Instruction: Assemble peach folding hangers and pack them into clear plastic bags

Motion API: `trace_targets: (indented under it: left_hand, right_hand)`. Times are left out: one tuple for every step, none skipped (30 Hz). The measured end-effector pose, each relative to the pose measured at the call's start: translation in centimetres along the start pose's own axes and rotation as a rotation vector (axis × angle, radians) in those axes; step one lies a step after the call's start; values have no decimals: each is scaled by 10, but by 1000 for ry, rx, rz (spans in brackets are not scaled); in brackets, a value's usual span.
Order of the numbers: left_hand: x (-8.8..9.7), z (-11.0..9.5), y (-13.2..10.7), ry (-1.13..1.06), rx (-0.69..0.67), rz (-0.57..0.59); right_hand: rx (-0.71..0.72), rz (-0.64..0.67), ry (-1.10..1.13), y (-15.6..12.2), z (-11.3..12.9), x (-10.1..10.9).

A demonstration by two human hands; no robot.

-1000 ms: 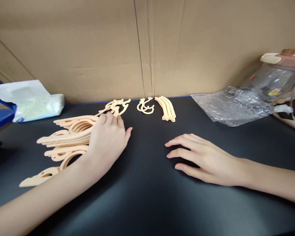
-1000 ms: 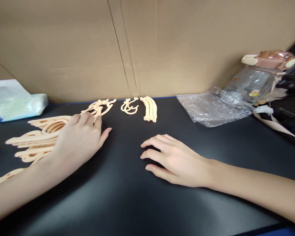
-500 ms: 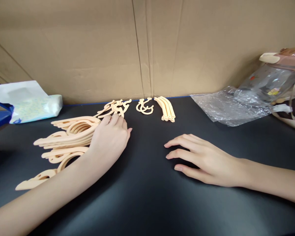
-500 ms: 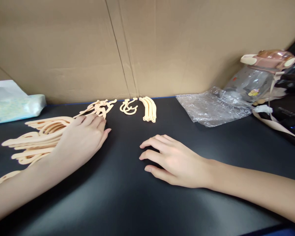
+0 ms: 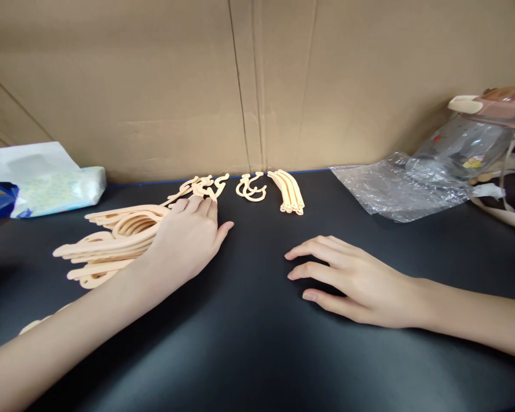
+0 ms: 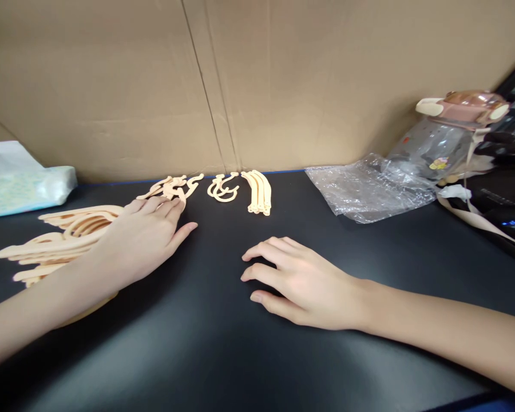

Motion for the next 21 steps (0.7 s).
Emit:
trace_targets:
  left_hand:
    - [-1, 0, 0, -4, -3, -2]
    - [-2, 0, 0, -8, -7, -4]
    - [-2, 1, -1, -10, -9, -5]
    - [-3, 1, -1, -12, -12, -6]
    - [-4, 2, -1, -13, -16, -6]
    - [-4, 2, -1, -14, -20, -6]
    - [-4, 2, -1, -14, -25, -7]
    - [-5, 3, -1, -14, -29, -8]
    - [-5, 3, -1, -12, -32, -10]
    - [-5, 3, 0, -9, -34, -13]
    - [-5, 2, 0, -6, -37, -15]
    - [-5, 2, 1, -4, -43, -17]
    - [-5, 2, 1, -2, -51, -16]
    - [-4, 2, 2, -1, -60, -15]
    - [-4, 2, 3, 1, -70, -11]
    - [-3, 3, 5, 4, -79, -6]
    - [-2, 3, 6, 8, -86, -1]
    - [-2, 4, 7, 13, -91, 4]
    - [-1, 5, 8, 19, -95, 8]
    - [-1, 5, 9, 24, -99, 10]
    - [0, 5, 10, 29, -101, 11]
  right_hand:
    - [0, 1, 2, 0, 0, 0]
    - [-1, 2, 3, 0, 0, 0]
    - [0, 2, 2, 0, 0, 0]
    - [-1, 1, 0, 0, 0, 0]
    - [-1, 0, -3, 0, 0, 0]
    - [0, -1, -5, 0, 0, 0]
    - [-1, -2, -6, 0, 0, 0]
    - [-2, -3, -6, 0, 0, 0]
    - [-2, -4, -4, 0, 0, 0]
    - [-2, -2, -2, 0, 0, 0]
    - [-1, -2, -2, 0, 0, 0]
    - [0, -1, -2, 0, 0, 0]
    - [0, -1, -4, 0, 0, 0]
    - [1, 1, -6, 0, 0, 0]
    - [0, 3, -7, -1, 0, 0]
    - [0, 3, -8, -1, 0, 0]
    - [1, 3, -6, -1, 0, 0]
    - [0, 4, -3, -1, 0, 0]
    - [0, 5, 0, -1, 0, 0]
    - [-2, 6, 2, -1, 0, 0]
    - [-5, 7, 4, 0, 0, 0]
Point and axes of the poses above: each hand's wrist, its own y-axis towards the middle knuckle, its own x-axis out of the back of the hand, z = x × y, the point moved 2 cm from there along y, towards the middle knuckle, and after that the axes turned 2 degrees about -x, right-handed, at the moved point
